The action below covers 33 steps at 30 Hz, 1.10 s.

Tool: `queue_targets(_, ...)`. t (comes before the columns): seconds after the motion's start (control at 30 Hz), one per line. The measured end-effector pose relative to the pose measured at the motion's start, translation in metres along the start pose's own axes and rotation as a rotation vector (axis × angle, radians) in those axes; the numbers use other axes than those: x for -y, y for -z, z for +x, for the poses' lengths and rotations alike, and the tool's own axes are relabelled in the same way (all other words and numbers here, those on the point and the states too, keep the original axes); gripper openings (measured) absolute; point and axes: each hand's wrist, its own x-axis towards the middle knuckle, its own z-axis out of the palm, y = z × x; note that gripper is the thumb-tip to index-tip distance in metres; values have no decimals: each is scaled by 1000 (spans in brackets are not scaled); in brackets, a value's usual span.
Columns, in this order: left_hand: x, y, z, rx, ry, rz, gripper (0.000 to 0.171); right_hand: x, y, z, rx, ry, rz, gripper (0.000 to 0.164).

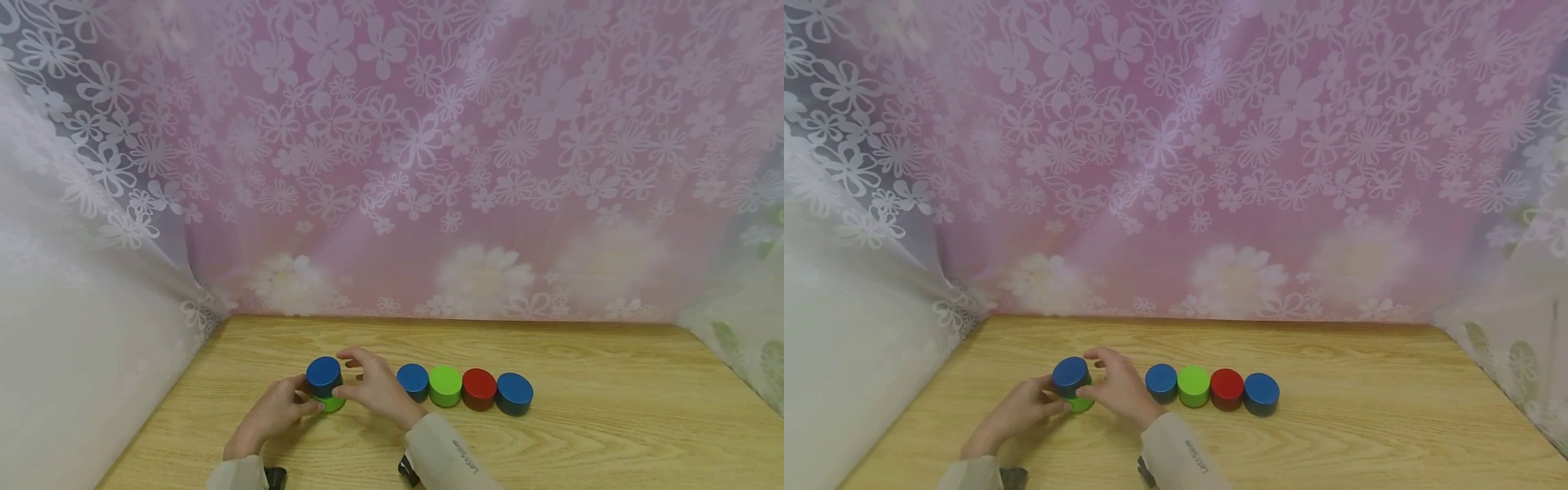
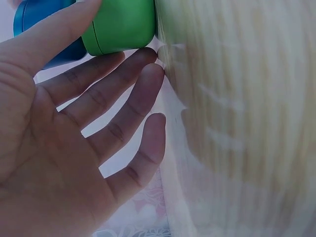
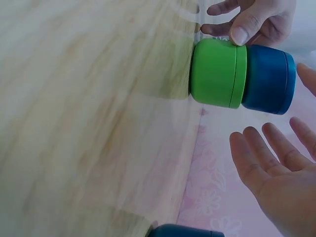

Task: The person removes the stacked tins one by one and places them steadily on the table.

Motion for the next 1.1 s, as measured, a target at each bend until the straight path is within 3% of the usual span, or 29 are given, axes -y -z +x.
queue_targets(0.43, 1, 1, -2, 13, -41, -4, 32, -2, -11, 6, 10, 12, -12, 57)
queue_targets(0.87, 1, 1, -2, 27, -33, -34, 33, -4, -16, 12, 51, -18, -99, 66)
queue_targets(1.1, 0, 1, -2, 31, -24, -34, 34, -2, -18, 14, 42, -15, -113, 63)
